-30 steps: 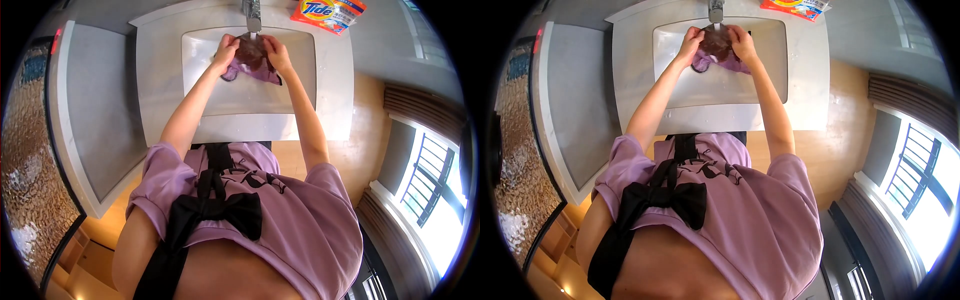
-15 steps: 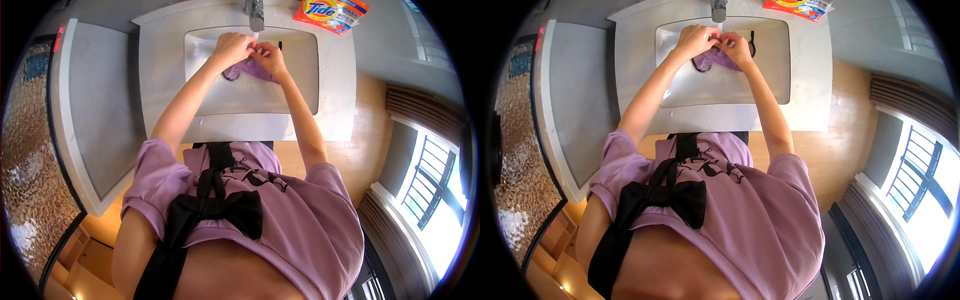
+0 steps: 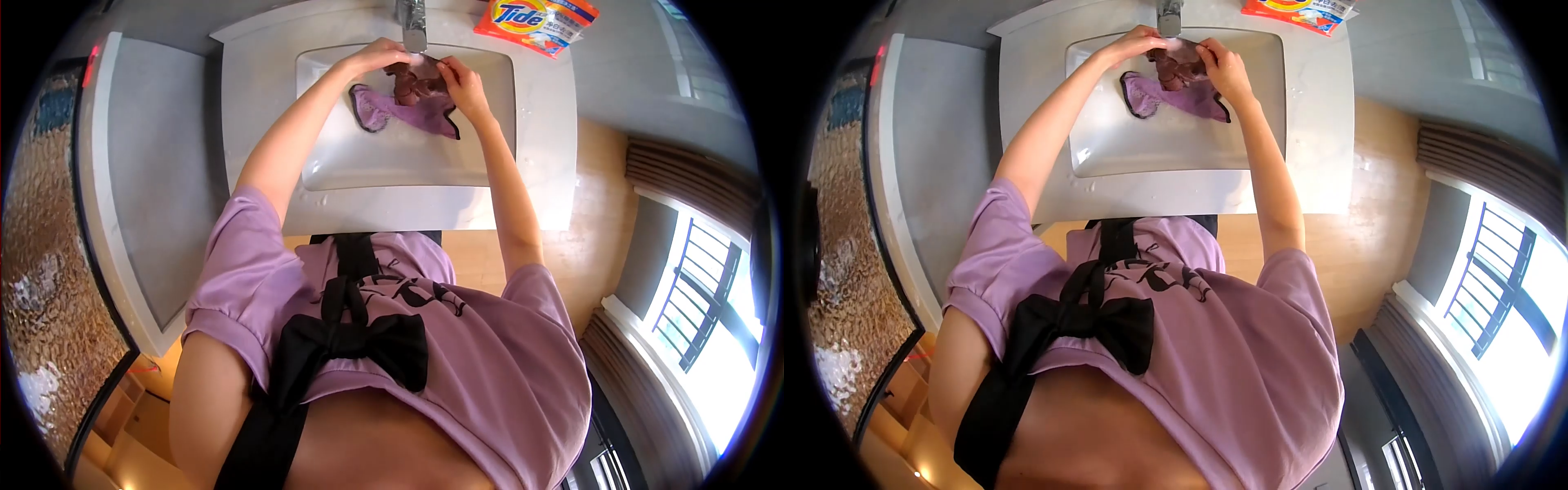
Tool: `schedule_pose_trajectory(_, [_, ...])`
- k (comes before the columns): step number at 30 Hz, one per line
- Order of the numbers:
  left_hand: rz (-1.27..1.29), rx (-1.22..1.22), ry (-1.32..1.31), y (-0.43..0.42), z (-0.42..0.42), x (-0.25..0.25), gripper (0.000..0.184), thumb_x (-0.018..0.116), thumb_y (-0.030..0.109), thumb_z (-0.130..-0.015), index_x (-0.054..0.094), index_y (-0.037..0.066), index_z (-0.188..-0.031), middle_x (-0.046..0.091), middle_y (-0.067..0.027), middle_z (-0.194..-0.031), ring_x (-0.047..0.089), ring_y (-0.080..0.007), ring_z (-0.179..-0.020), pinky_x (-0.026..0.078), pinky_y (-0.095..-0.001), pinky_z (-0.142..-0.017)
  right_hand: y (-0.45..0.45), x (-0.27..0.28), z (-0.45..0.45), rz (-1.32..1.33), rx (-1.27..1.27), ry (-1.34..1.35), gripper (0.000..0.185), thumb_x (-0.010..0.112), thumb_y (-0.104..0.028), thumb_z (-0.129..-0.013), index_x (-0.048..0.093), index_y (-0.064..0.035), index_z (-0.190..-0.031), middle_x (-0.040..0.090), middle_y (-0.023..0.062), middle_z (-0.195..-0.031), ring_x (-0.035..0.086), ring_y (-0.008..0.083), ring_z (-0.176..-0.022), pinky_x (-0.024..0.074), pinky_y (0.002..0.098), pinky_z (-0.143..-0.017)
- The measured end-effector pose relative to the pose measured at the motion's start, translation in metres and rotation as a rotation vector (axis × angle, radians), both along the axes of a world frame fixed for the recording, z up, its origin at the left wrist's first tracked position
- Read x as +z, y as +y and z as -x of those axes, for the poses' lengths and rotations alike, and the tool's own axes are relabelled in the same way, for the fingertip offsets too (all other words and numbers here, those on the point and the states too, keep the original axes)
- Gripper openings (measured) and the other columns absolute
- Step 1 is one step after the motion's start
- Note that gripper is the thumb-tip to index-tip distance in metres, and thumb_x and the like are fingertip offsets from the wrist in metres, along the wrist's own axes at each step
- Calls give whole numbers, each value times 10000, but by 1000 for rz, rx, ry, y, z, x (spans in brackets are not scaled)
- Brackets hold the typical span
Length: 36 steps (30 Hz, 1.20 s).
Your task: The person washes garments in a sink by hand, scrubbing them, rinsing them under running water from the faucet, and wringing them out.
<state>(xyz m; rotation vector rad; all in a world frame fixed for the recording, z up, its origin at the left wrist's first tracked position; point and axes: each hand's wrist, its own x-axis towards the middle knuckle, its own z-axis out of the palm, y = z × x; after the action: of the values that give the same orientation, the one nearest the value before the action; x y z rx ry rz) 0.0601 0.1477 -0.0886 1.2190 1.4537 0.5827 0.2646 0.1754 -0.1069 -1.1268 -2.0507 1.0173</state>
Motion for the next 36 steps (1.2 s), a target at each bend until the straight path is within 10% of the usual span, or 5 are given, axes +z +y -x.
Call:
schedule_pose_trajectory(5, [-163,74,-65,7,-31,-7,479,628,432,-726,597,35,-994,611,-73,-956,544,-173,-866,409,-298,-783,14,-2,-24,-84,-40,-121,204,532,-265,-823,578,-80,-894,593,166,-725,556,365,-711,444,398,-618])
schedule_pose_trajectory(14, [-87,-211,213,9,-31,-2,526,658,542,-658,624,73,-894,582,-5,-797,515,-119,-763,398,-246,-708,24,7,-58,143,159,-424,448,675,-467,-659,632,-50,-814,580,120,-619,558,263,-583,429,335,-564])
schedule_pose_trajectory(23, [-210,-104,109,8,-21,-14,395,675,444,-697,640,60,-784,582,2,-743,506,-88,-707,395,-230,-650,38,-25,-70,359,292,-441,344,724,-243,-666,617,-13,-899,620,96,-740,564,182,-642,454,301,-635])
schedule_pose_trajectory(26, [-131,-116,171,11,3,-29,323,679,348,-725,646,32,-785,584,14,-725,502,-68,-689,395,-222,-638,51,-55,-76,8,313,-374,335,713,-203,-679,598,-3,-922,615,90,-767,554,178,-646,452,292,-632])
schedule_pose_trajectory(36, [-76,21,175,-34,67,7,268,634,274,-781,637,14,-846,606,7,-777,516,-41,-708,384,-185,-622,43,-17,-24,475,399,-227,244,636,-203,-772,598,1,-901,565,2,-703,494,83,-640,410,225,-581])
